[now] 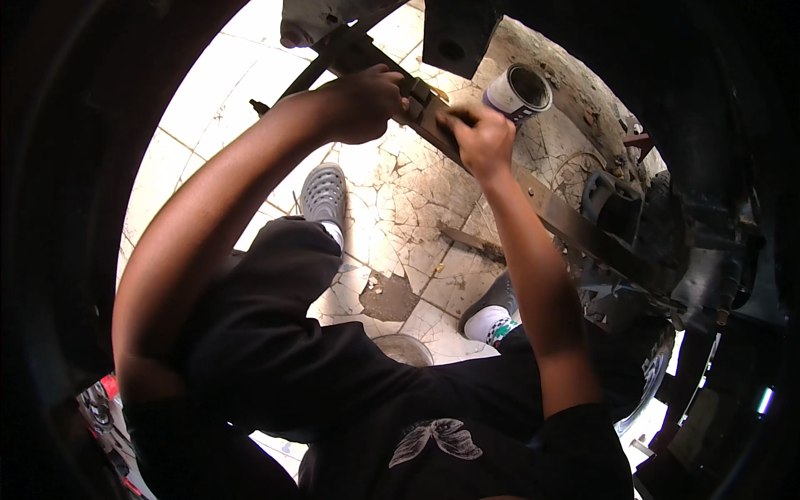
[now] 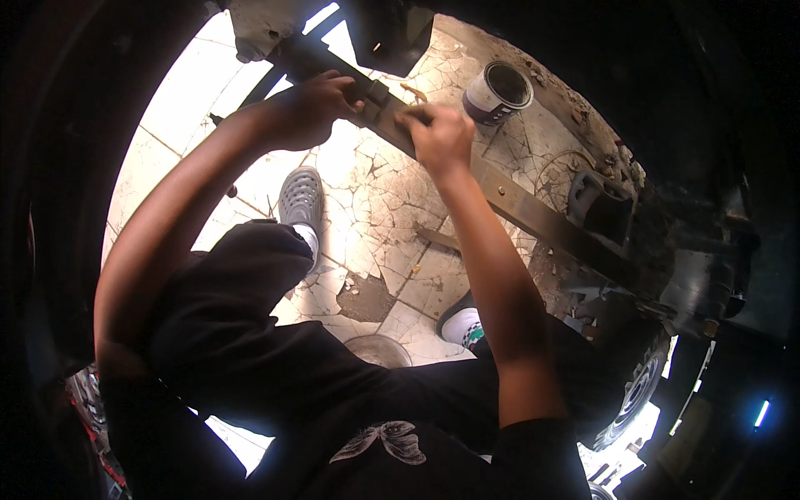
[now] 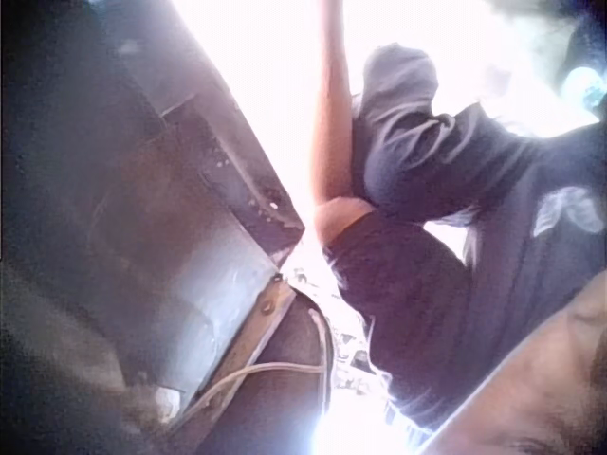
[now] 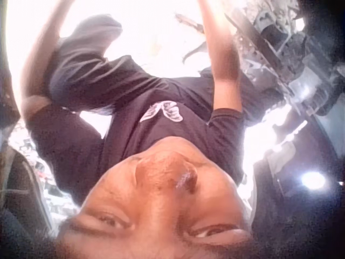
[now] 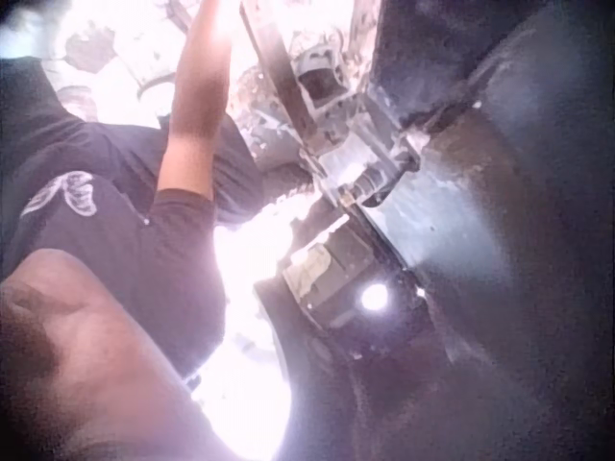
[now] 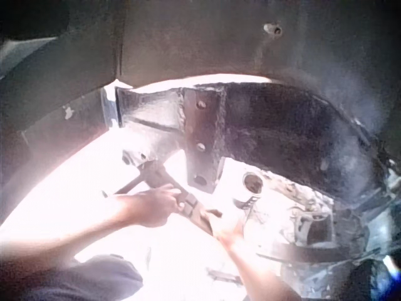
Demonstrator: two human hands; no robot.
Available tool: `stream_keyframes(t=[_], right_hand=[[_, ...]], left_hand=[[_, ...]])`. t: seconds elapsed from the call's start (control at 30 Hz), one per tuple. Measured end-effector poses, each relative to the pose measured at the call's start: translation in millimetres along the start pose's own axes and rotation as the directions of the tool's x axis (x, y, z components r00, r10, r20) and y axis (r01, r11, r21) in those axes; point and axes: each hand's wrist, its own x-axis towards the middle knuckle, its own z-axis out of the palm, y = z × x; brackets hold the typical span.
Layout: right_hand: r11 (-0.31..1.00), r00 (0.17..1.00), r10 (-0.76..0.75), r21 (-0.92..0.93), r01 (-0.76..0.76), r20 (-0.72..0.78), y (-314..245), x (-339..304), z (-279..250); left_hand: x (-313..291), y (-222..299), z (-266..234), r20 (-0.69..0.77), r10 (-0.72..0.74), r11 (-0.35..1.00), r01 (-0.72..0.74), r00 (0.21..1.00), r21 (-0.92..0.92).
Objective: The person sits on the floor under a vehicle and scrubs a metal undercarriage beam with a wire brush. They repeatedly dip the brush into a container and scrub the same section of the beam.
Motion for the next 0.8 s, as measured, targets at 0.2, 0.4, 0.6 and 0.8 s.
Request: stream_keyframes(t=[0.2,0.4,0.6,0.8], right_hand=[[0.994,0.994,0.111,0.022,-0.111,-0.018,-7,8,5],[0.988,0.984,0.152,0.023,-0.150,-0.094,-10,-13,5],[0.990,0.983,0.135,-0.016,-0.138,-0.127,-12,4,6],[0.964,0.963,0.260,-0.043,-0.264,-0.069,-18,7,2]], left_hand=[[8,2,-3,0.113,-0.032,0.998,0.025,0.993,0.065],[-11,1,9,-0.049,0.005,1.000,-0.004,0.999,0.028],[-8,12,2,-0.014,-0.030,0.999,0.030,0.999,-0.017],[-10,9,-5,0.100,-0.074,0.997,0.074,0.992,0.002]])
